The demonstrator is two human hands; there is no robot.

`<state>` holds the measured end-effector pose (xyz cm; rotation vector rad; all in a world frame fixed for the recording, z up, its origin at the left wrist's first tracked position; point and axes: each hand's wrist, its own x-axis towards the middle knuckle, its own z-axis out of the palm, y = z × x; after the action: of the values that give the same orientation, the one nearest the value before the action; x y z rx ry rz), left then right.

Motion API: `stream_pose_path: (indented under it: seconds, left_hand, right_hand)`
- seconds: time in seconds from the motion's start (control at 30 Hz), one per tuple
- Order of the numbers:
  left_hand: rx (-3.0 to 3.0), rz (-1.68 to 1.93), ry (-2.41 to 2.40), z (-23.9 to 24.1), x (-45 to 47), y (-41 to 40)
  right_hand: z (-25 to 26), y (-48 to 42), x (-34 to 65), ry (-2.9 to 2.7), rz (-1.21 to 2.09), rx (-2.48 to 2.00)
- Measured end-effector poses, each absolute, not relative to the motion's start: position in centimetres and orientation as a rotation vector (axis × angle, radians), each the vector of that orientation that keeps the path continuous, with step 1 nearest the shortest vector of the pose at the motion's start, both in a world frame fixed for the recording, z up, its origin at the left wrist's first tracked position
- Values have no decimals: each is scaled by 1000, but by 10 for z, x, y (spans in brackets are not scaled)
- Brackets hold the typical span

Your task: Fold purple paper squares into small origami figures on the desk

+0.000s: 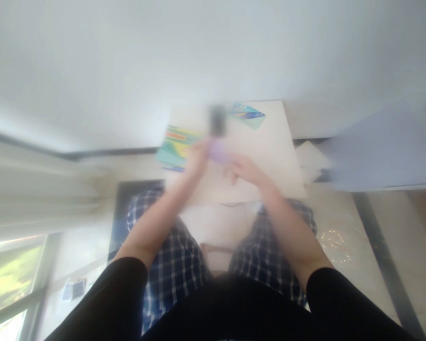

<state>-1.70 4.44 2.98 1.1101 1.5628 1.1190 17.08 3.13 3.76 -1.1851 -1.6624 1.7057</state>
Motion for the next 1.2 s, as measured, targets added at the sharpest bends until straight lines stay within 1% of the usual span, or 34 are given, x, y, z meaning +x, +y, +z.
stream_pose_path:
  seconds: [0.27,0.5,0.67,0.73,0.83,0.97,1.1,1.2]
  left_hand:
    - [1087,1155,1503,33,-15,42]
    - [945,1308,1401,11,-14,51]
    - [913,1320,1244,-1,-12,61]
    - [936,1285,1213,-1,-10,63]
    - [1054,1138,1233,5,-9,60]
    - [1259,931,1446,15,-10,49]
    - [1258,896,1508,23,-7,41]
    - [1231,909,1555,23,-3,41]
  right_hand:
    - [34,33,171,-1697,1698,-1205]
    - [34,35,172,-1727,1689,-1186]
    - [34,35,176,-1734,1679,-1170]
    - [34,35,177,-1737,1668,-1167]
    - [35,35,179,-1757,1662,-1150]
    - [31,36,179,-1797,1678,-1149]
    - [22,36,176,-1776,1683,-1222]
    - [15,36,173,-1721,1586,-1301]
